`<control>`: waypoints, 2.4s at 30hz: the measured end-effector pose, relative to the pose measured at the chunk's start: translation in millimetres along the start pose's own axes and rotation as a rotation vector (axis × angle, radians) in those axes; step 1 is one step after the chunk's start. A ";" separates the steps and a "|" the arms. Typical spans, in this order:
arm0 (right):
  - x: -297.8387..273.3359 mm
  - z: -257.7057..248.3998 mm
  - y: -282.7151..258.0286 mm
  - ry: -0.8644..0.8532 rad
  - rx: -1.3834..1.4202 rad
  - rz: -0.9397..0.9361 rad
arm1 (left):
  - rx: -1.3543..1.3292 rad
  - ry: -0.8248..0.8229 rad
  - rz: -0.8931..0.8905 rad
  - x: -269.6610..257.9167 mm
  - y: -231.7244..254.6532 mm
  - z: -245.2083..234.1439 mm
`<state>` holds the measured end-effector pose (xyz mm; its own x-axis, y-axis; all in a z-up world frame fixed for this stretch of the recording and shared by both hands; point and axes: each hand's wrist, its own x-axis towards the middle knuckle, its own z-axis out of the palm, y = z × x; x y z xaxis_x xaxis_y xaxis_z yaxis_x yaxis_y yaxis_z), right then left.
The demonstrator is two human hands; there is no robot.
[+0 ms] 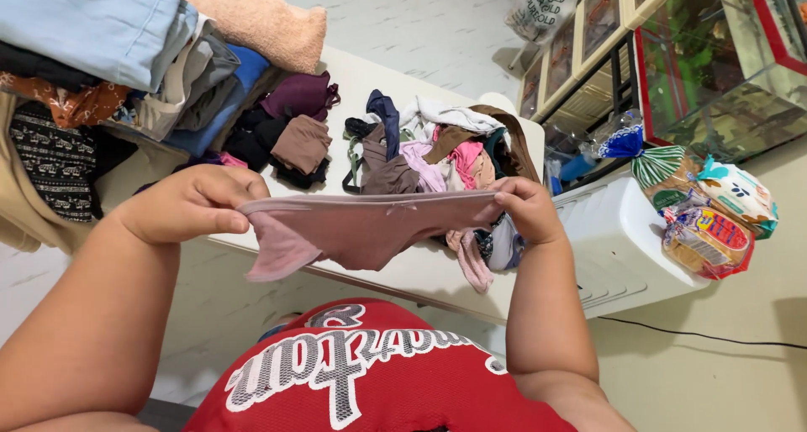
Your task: The person folds several pieces of underwear on a white table. They handle each item one at a time, smoothing and folding them into neat rectangles, then stacking them on the left side of the table.
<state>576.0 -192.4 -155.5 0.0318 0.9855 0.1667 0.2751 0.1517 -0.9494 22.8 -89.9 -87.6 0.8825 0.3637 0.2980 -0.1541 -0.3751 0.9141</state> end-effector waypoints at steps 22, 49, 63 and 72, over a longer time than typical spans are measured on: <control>-12.9 -11.2 -63.1 -0.274 -0.108 -0.169 | 1.008 -0.163 -1.123 39.8 57.6 23.8; 21.0 100.0 -117.7 -0.484 -0.102 -0.250 | 0.444 0.252 -0.363 89.2 -98.2 145.0; -6.8 157.8 -15.5 -0.233 -0.034 -0.280 | -0.252 0.580 -0.498 126.7 -44.4 80.3; 5.6 141.7 -19.8 -0.562 -0.171 -0.275 | 0.135 0.665 -0.776 74.4 -31.5 21.0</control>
<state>434.6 -179.2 -173.5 -0.5566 0.8091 0.1885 0.3522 0.4353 -0.8285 102.6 -69.0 -100.0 0.2872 0.9295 -0.2314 0.4402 0.0865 0.8937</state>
